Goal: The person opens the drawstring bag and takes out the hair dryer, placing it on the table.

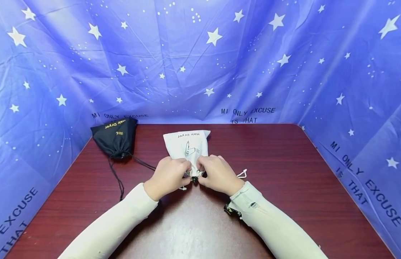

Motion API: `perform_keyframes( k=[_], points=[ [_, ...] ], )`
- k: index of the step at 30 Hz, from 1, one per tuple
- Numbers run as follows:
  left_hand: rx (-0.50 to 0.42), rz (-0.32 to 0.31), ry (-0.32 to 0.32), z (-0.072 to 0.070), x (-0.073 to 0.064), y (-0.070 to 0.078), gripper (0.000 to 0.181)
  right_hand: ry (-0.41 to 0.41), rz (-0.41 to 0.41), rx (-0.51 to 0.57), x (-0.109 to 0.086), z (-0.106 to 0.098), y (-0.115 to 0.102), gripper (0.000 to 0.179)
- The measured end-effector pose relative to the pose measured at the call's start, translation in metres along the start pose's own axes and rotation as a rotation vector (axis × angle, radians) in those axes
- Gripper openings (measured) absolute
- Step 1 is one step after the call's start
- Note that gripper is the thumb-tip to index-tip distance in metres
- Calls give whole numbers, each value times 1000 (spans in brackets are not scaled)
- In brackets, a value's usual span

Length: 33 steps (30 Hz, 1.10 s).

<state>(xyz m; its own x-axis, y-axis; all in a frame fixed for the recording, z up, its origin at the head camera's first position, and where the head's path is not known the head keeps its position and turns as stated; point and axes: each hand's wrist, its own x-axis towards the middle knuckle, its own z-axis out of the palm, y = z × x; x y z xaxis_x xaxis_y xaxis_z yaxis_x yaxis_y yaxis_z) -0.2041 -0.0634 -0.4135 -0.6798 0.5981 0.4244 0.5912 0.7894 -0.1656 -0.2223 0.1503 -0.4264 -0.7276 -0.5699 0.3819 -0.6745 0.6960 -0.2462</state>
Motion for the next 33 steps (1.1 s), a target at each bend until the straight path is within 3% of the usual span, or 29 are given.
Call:
perform_keyframes(
  k=[33],
  points=[
    [-35,-16,-12,1,0,-2,36,-17,-9,-26,-2,2,4,24]
  ],
)
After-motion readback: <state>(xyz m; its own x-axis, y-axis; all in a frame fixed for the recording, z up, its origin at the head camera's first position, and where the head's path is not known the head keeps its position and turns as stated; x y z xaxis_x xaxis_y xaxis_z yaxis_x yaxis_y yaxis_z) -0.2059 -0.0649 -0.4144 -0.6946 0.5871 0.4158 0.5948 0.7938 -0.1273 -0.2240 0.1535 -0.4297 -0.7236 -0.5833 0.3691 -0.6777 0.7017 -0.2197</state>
